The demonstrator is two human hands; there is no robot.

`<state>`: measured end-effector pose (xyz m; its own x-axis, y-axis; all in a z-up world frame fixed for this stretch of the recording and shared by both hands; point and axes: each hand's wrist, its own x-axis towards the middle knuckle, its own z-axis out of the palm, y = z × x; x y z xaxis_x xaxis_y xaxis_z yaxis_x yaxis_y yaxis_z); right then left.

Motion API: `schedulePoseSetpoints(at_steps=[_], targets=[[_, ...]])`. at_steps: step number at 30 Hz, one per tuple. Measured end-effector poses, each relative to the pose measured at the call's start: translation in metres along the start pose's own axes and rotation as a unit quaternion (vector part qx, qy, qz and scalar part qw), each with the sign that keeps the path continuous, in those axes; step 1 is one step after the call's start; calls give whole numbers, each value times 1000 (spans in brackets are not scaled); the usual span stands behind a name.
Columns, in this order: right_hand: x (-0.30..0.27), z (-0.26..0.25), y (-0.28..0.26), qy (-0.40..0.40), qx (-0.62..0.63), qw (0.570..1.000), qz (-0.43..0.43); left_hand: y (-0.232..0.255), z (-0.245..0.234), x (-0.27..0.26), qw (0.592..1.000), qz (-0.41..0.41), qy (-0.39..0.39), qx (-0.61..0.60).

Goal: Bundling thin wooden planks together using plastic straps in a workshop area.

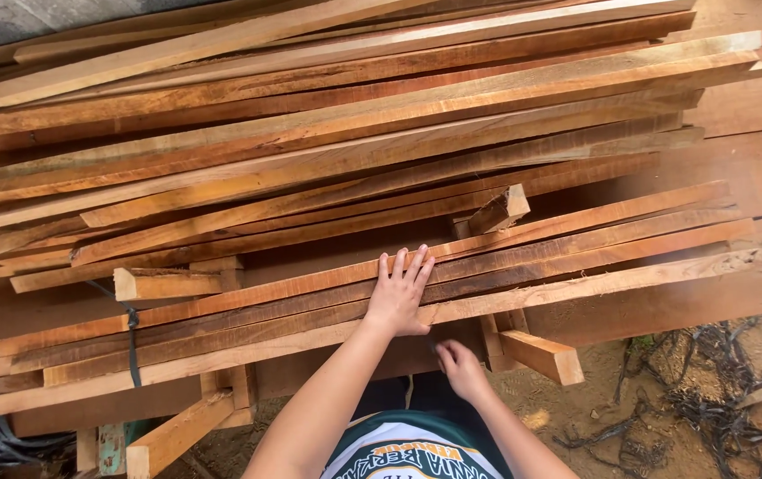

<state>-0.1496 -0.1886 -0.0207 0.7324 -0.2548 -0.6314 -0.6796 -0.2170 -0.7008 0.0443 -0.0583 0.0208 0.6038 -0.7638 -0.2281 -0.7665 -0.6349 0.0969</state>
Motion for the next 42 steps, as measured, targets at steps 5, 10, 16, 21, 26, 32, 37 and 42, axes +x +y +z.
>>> schedulePoseSetpoints(at_steps=[5,10,16,21,26,32,37,42], targets=[[48,34,-24,26,213,965,149,-23,-27,9,980,-56,-13,-189],[65,42,-8,-7,329,921,209,-71,8,39,942,-229,-65,-235],[62,46,-32,22,-10,981,191,-119,92,84,797,-351,-223,-438],[87,46,-29,-15,2,977,211,-105,46,96,778,-287,-393,-398],[97,44,-18,-42,14,972,230,-102,114,122,793,-248,-389,-398],[77,36,12,-95,34,964,245,-73,20,105,838,-250,-161,-457],[12,-13,-63,-79,-59,994,55,-51,-50,66,871,-201,37,-448],[-43,-67,-164,-112,-183,977,17,-42,-57,35,845,-139,111,-504]])
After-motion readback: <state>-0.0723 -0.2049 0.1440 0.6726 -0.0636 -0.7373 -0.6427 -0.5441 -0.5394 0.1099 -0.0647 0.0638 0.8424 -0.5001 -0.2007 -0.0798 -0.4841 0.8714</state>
